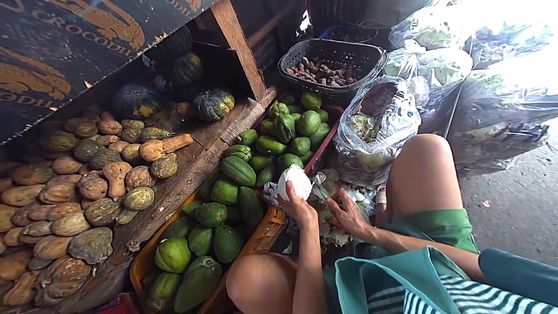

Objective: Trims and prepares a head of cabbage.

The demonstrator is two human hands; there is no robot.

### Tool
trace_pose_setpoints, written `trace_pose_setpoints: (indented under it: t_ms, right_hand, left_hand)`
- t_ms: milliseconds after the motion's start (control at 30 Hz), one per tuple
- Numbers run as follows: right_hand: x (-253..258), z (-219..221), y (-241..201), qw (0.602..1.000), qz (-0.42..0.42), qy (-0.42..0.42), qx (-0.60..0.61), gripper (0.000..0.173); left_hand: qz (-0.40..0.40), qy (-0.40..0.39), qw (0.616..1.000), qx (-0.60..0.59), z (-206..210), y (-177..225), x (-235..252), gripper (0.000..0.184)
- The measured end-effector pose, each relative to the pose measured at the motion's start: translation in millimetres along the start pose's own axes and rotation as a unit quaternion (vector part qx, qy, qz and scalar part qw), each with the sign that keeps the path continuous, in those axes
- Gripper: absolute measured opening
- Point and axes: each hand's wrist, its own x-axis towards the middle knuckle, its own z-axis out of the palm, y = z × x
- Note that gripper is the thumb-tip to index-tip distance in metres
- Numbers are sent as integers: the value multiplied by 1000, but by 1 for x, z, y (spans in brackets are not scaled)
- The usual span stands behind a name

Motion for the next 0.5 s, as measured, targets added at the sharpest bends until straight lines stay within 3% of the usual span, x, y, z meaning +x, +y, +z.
trace_pose_setpoints:
  t_ms: [67,167,300,367,500]
  right_hand:
    - [-3,1,-4,999,22,6,34,32]
    - [8,-4,-2,989,50,49,127,25]
    - [22,-21,-7,985,-46,85,146,25]
    - [26,-30,-8,983,-90,96,125,39]
    - [35,-42,-15,983,-158,73,66,89]
  left_hand:
    - [-78,-9,997,9,-5,-2,1,37]
    - [-192,-79,978,-1,-9,4,6,45]
    - [-235,-131,962,-55,-12,14,10,49]
    - [-247,-145,955,-77,-14,14,12,51]
    - [-287,-140,942,-98,-11,18,13,57]
